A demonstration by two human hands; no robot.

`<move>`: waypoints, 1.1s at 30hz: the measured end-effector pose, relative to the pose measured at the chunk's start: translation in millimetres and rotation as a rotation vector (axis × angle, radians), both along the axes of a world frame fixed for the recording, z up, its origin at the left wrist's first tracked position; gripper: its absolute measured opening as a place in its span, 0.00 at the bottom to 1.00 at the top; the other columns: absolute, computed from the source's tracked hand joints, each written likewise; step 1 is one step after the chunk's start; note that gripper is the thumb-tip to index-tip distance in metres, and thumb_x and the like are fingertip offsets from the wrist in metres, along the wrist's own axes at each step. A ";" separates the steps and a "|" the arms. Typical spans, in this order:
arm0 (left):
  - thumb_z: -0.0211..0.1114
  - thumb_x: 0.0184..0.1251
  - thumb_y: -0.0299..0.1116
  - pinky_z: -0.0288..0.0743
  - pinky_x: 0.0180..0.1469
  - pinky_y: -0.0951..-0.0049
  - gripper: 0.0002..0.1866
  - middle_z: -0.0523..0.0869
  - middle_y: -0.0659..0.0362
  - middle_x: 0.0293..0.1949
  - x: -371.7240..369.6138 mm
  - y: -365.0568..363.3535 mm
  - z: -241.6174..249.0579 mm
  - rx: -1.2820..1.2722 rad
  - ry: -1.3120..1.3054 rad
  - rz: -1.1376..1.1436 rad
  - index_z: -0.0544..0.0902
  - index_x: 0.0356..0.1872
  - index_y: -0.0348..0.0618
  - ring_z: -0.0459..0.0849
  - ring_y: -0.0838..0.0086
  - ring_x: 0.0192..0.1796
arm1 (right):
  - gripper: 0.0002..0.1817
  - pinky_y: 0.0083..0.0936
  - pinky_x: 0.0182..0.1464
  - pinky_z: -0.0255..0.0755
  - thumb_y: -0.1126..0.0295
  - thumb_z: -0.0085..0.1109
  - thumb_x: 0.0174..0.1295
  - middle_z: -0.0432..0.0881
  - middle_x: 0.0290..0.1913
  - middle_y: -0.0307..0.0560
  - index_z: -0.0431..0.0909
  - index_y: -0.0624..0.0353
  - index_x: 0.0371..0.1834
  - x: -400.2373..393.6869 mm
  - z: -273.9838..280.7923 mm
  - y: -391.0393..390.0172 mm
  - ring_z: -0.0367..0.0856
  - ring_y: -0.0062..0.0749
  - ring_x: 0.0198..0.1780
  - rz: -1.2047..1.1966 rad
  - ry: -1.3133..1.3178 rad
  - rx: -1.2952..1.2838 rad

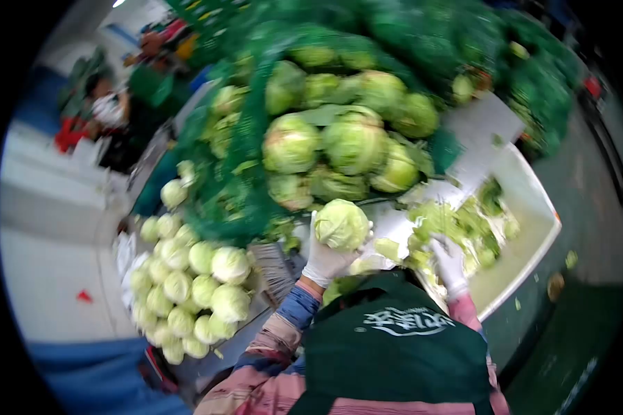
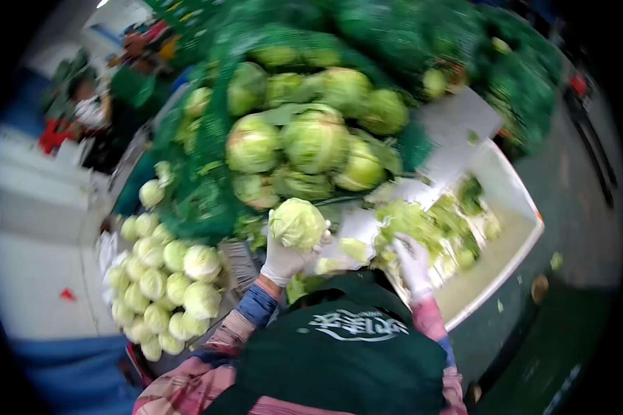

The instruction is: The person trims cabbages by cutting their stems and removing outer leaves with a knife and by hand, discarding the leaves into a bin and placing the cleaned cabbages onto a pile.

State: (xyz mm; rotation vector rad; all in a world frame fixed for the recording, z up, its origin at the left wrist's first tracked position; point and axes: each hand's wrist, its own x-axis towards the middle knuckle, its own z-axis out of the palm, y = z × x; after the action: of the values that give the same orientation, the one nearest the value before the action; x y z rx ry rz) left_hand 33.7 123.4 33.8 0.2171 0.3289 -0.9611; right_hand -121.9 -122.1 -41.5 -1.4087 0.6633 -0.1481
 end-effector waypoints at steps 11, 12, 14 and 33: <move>0.64 0.59 0.61 0.64 0.69 0.47 0.46 0.66 0.44 0.69 140.6 349.7 9.3 0.383 -0.278 1.315 0.62 0.69 0.38 0.67 0.50 0.68 | 0.16 0.13 0.14 0.61 0.66 0.54 0.70 0.85 0.33 0.43 0.75 0.63 0.56 -5.9 -17.7 21.8 0.74 0.17 0.16 0.091 0.120 0.116; 0.64 0.61 0.59 0.64 0.70 0.50 0.48 0.64 0.42 0.69 145.7 354.8 17.2 0.363 -0.199 1.236 0.56 0.70 0.32 0.67 0.51 0.69 | 0.16 0.13 0.14 0.61 0.67 0.54 0.70 0.85 0.33 0.43 0.75 0.63 0.56 -3.4 -12.1 25.2 0.74 0.17 0.16 0.083 0.137 0.125; 0.62 0.66 0.53 0.65 0.70 0.54 0.47 0.63 0.40 0.69 151.3 325.9 40.9 0.394 -0.218 1.066 0.52 0.71 0.27 0.67 0.52 0.70 | 0.16 0.13 0.14 0.61 0.67 0.53 0.70 0.84 0.32 0.43 0.75 0.64 0.56 0.0 -5.8 30.2 0.74 0.18 0.17 0.079 0.151 0.132; 0.84 0.38 0.43 0.63 0.66 0.52 0.65 0.50 0.34 0.65 95.4 -128.7 9.8 1.730 -1.179 0.533 0.47 0.72 0.30 0.61 0.43 0.65 | 0.17 0.18 0.24 0.73 0.63 0.54 0.69 0.84 0.31 0.41 0.78 0.65 0.53 7.1 8.0 34.0 0.77 0.20 0.19 0.109 0.126 0.009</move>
State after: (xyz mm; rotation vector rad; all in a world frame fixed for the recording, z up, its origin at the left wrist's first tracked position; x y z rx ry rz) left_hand 129.1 -5.2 43.6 2.0433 0.0072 0.3214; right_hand -114.8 -88.2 -33.5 -1.4503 0.6876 0.0300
